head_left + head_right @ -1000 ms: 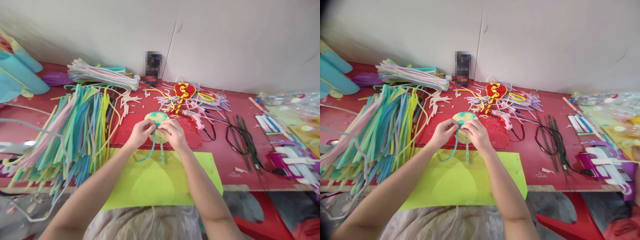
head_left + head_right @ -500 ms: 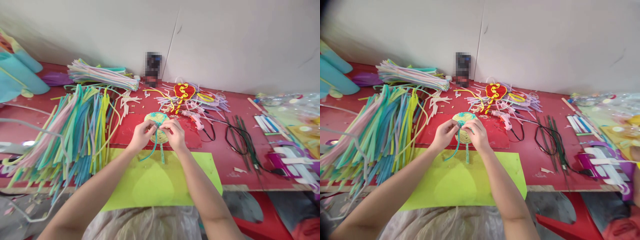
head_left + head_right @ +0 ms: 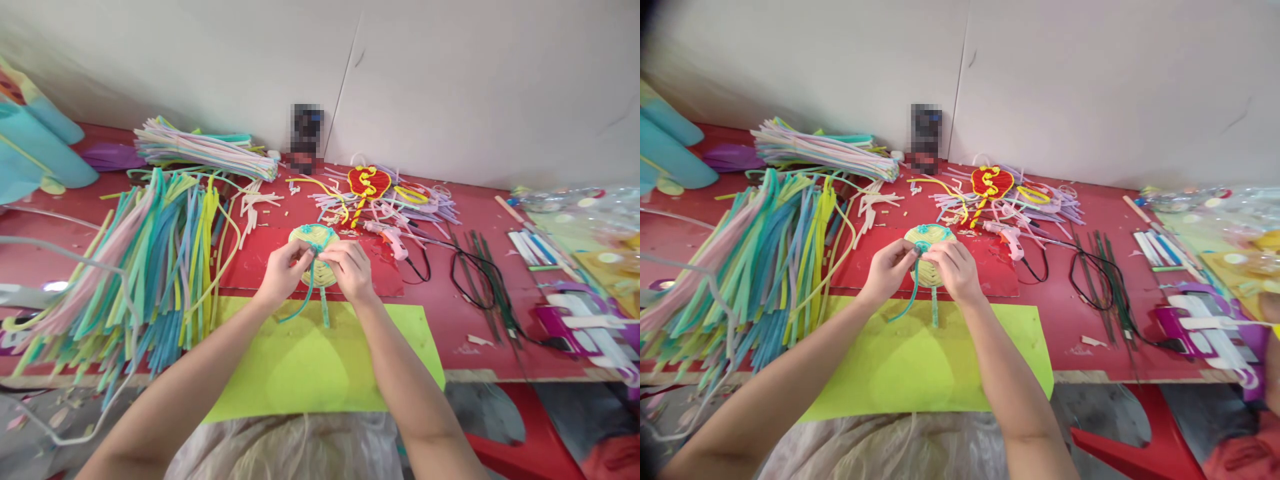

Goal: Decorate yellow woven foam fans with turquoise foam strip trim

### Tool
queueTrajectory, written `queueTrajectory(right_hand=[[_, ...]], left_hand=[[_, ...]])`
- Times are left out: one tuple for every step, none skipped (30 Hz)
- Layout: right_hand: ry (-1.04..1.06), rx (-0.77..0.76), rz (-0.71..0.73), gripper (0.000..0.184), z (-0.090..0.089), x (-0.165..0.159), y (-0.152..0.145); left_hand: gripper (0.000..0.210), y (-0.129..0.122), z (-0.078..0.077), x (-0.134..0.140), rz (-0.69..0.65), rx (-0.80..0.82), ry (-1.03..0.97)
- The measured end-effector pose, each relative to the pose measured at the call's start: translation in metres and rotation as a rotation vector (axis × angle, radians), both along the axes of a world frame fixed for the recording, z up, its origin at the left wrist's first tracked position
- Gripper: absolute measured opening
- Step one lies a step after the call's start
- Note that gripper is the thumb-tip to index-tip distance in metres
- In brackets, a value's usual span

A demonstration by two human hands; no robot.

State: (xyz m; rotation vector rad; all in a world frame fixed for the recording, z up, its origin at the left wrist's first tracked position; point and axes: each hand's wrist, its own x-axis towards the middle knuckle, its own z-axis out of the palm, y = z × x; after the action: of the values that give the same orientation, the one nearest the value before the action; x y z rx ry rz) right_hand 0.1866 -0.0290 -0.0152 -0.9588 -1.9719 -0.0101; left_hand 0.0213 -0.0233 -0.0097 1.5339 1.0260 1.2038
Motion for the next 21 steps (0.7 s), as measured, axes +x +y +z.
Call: queueTrajectory(right_hand=[[0.000,0.015,0.002,0.012,-0.001,0.000,0.000],[0.002,0.028,0.004,0.013,-0.001,0.000,0.000],[0.005,0.039,0.005,0.014,-0.002,-0.001,0.000],[0.007,0.048,0.004,0.014,-0.002,-0.001,0.000],[0.008,0.056,0.001,0.015,-0.002,-0.002,-0.001],[0.008,0.066,-0.004,0.015,-0.002,-0.003,-0.001],[0.007,0.078,-0.008,0.015,-0.002,-0.003,-0.001],[0.006,0.091,-0.010,0.016,-0.002,-0.004,-0.001],[0.006,0.103,-0.011,0.016,-0.002,-0.004,-0.001],[0.007,0.112,-0.011,0.017,-0.002,-0.005,-0.001],[0.007,0.118,-0.011,0.018,-0.001,-0.005,-0.001],[0.007,0.119,-0.012,0.018,-0.001,-0.005,-0.001],[0.007,0.119,-0.014,0.018,0.000,-0.006,-0.001],[0.009,0.118,-0.018,0.017,0.000,-0.007,-0.001],[0.011,0.115,-0.023,0.017,0.001,-0.007,-0.001],[0.014,0.112,-0.028,0.017,0.001,-0.008,-0.001],[0.018,0.108,-0.034,0.017,0.001,-0.009,-0.001],[0.024,0.106,-0.038,0.016,0.002,-0.010,-0.001],[0.031,0.104,-0.041,0.016,0.002,-0.011,-0.001],[0.038,0.101,-0.042,0.015,0.002,-0.013,-0.001],[0.044,0.094,-0.043,0.014,0.002,-0.014,-0.001]], left_hand=[[0.018,0.000,0.000,0.000,0.003,0.008,0.003],[0.018,-0.001,0.001,0.000,0.008,0.017,0.008],[0.018,-0.001,0.001,0.001,0.015,0.026,0.013],[0.018,-0.001,0.001,0.001,0.023,0.037,0.018],[0.018,-0.001,0.001,0.001,0.031,0.049,0.023],[0.017,-0.002,0.001,0.001,0.037,0.061,0.027],[0.017,-0.002,0.001,0.001,0.042,0.072,0.030],[0.017,-0.002,0.001,0.001,0.044,0.082,0.032],[0.016,-0.002,0.001,0.001,0.045,0.088,0.033],[0.016,-0.002,0.002,0.001,0.044,0.092,0.036],[0.016,-0.002,0.002,0.001,0.044,0.095,0.037],[0.016,-0.003,0.003,0.001,0.046,0.098,0.038],[0.016,-0.003,0.003,0.001,0.048,0.101,0.040],[0.016,-0.003,0.003,0.001,0.054,0.103,0.041],[0.015,-0.003,0.004,0.001,0.061,0.104,0.042],[0.015,-0.004,0.004,0.001,0.069,0.105,0.042],[0.014,-0.004,0.004,0.001,0.077,0.103,0.041],[0.014,-0.004,0.003,0.002,0.084,0.100,0.039],[0.014,-0.003,0.003,0.002,0.089,0.097,0.035],[0.014,-0.003,0.002,0.002,0.091,0.093,0.030],[0.014,-0.003,0.002,0.002,0.091,0.088,0.025]])
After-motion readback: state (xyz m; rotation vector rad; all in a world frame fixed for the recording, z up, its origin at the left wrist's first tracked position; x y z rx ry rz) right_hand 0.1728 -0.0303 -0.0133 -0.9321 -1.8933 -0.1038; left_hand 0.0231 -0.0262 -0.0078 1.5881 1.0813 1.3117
